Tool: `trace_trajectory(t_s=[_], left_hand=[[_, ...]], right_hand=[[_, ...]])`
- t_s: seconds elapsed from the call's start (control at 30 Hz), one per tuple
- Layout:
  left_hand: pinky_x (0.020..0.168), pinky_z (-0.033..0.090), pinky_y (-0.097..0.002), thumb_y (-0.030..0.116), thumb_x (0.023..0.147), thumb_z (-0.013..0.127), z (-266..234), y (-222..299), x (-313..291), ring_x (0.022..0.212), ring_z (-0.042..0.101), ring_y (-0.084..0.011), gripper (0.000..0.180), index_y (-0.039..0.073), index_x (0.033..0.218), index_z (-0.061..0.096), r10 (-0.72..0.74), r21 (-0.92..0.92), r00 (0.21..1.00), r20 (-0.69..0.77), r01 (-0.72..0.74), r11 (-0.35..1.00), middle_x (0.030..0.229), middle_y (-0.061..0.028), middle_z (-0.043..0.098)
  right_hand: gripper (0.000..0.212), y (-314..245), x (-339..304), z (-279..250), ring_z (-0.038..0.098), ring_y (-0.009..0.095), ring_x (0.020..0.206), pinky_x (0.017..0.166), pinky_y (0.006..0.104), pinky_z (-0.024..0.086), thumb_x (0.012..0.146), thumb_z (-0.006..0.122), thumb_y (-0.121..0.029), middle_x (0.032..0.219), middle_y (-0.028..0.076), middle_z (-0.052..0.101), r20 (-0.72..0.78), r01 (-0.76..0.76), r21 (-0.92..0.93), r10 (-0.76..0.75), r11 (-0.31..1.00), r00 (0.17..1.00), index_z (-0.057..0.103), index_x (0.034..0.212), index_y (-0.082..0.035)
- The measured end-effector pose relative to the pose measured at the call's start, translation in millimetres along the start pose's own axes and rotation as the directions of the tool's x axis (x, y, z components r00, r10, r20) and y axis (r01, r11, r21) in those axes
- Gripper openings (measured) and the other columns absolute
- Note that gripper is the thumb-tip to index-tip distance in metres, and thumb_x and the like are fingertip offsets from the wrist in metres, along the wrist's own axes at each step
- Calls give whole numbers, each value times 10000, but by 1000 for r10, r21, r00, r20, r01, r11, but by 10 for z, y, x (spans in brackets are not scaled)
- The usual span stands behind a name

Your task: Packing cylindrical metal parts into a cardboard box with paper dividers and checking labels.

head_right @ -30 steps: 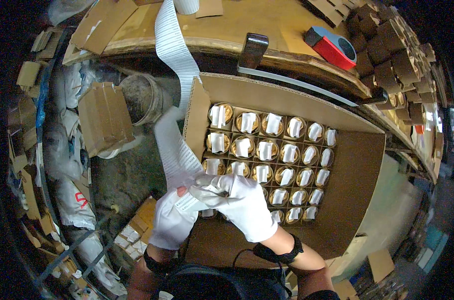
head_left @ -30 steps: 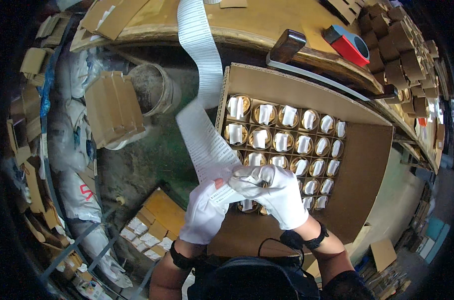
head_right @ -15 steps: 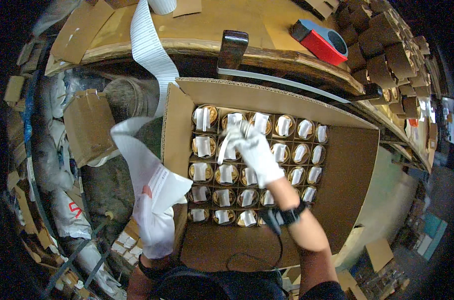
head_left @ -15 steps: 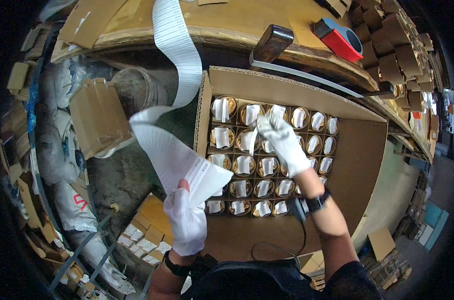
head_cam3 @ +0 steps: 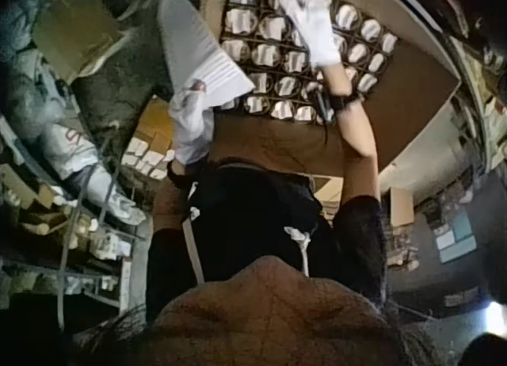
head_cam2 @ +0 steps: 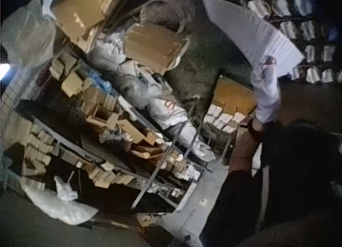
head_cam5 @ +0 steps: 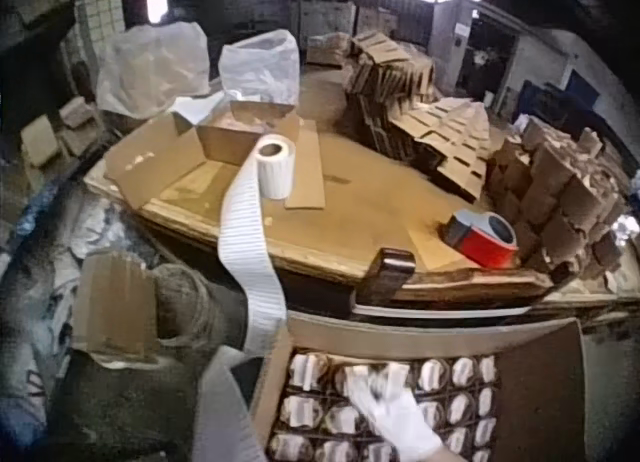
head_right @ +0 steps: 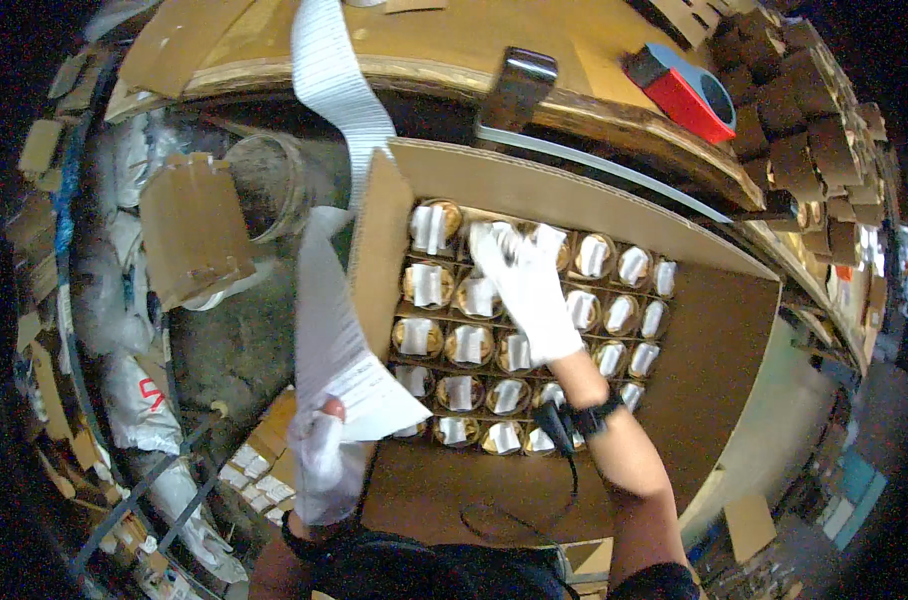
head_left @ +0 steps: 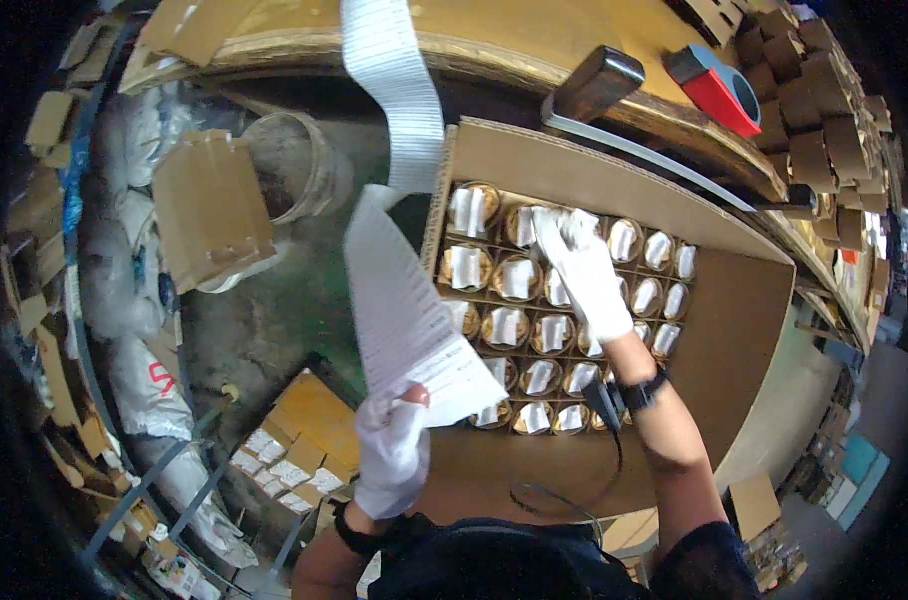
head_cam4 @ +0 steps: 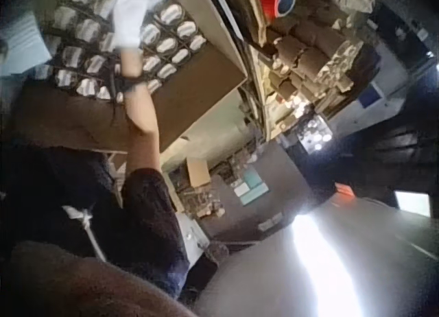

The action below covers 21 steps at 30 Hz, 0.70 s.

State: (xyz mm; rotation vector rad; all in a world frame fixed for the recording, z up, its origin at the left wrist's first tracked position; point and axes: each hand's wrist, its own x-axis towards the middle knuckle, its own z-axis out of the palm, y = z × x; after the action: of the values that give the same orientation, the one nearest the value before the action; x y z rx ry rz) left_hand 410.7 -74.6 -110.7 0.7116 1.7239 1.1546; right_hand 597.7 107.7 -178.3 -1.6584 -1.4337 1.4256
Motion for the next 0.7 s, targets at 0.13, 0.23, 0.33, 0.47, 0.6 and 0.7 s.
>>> trace_trajectory(t_s=[0.13,0.23,0.33,0.47,0.6,0.7], left_hand=[[642,459,-306,-33,840,561,82,177,35,738,597,-266,134,-28,966,606,-294,-440,941,170,339,832,783,-110,602],[926,495,-374,115,950,445,-20,142,62,1019,631,-233,258,-75,1047,591,-257,-464,904,341,399,791,1054,-180,651],[899,509,-361,147,971,404,-87,192,154,989,644,-236,317,-94,1072,582,-49,182,936,349,-16,983,1069,-182,651],[769,503,-354,-41,833,512,21,168,191,885,651,-271,259,-75,1086,556,-107,18,885,452,111,994,929,-177,653],[801,511,-351,-33,862,488,221,192,136,951,648,-254,278,-85,1132,522,-326,-319,914,243,393,863,980,-178,658],[791,506,-390,-51,828,504,195,232,213,932,638,-325,337,-70,1165,507,-270,-74,914,303,305,949,1016,-206,633]], right_hand=[[154,-487,-766,42,617,140,929,752,282,505,859,665,-155,1108,80,653,344,324,189,-372,927,862,649,999,-93],[347,-753,-1021,124,600,193,726,638,312,492,707,794,-250,826,36,610,304,500,-129,-446,856,842,691,1022,-145],[316,-770,-1191,135,590,232,676,608,330,480,666,821,-283,759,33,597,264,304,-184,-251,935,931,713,942,-174],[201,-586,-1260,141,596,204,723,613,310,472,635,847,-181,760,25,605,41,444,-424,-473,790,880,698,769,-167],[277,-410,-1135,186,566,204,935,784,320,474,616,802,-139,944,33,649,-5,407,-16,-407,914,914,745,887,-134],[195,-452,-986,6,599,194,895,784,313,487,731,789,-219,923,48,670,99,443,81,-449,893,888,745,892,-118]])
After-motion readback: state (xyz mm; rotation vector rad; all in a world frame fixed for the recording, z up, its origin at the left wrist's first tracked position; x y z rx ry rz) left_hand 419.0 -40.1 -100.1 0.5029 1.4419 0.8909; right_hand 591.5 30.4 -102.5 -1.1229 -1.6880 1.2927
